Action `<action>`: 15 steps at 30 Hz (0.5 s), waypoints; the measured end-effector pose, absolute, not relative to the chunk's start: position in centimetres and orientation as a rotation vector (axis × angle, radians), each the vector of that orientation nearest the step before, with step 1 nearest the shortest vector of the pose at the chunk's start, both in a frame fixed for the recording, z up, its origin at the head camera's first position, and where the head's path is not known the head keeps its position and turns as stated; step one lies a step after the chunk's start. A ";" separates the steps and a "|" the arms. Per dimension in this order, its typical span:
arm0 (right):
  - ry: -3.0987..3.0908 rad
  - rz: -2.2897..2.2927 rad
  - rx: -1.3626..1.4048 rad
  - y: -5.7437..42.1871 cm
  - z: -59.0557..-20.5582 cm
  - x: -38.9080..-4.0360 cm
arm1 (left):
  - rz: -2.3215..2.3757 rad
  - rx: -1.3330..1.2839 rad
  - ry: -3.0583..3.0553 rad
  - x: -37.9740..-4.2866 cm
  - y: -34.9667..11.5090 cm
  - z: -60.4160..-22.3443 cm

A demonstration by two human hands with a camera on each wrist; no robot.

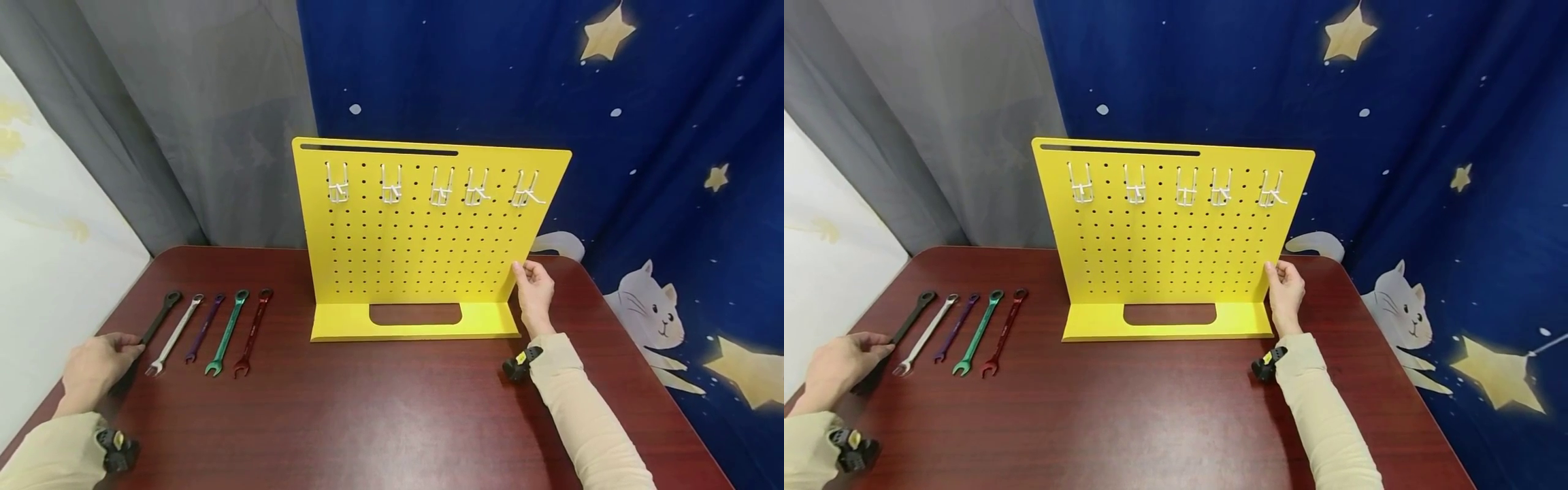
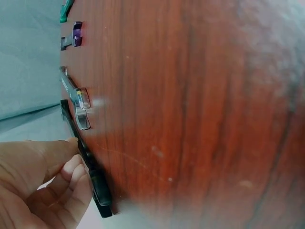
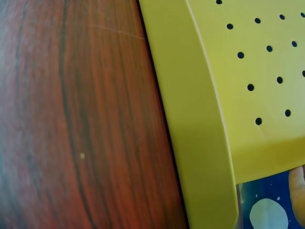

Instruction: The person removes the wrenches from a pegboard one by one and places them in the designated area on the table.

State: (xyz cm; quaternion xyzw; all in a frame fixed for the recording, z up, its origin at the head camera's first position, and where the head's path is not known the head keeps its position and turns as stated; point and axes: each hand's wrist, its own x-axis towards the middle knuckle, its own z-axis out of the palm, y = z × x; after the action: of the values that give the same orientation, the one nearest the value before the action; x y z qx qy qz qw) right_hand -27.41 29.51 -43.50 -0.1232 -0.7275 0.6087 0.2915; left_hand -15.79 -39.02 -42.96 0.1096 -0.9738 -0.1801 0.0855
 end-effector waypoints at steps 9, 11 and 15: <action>-2.117 1.580 -0.352 30.4 -43.6 -27.2 | -0.515 0.225 -2.781 -16.5 -37.9 -42.7; -2.143 1.575 -0.344 30.7 -43.4 -27.1 | -0.512 0.170 -2.742 -17.0 -37.2 -42.2; -2.167 1.547 -0.315 31.5 -43.0 -27.1 | -0.507 0.103 -2.692 -17.8 -35.4 -40.9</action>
State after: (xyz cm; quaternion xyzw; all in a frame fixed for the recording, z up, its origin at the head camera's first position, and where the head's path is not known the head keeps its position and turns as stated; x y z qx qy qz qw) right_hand -27.12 31.51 -42.98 -0.1143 -0.7869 0.5617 0.2284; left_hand -17.81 -35.38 -40.89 0.0368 -0.9624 -0.1814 0.1990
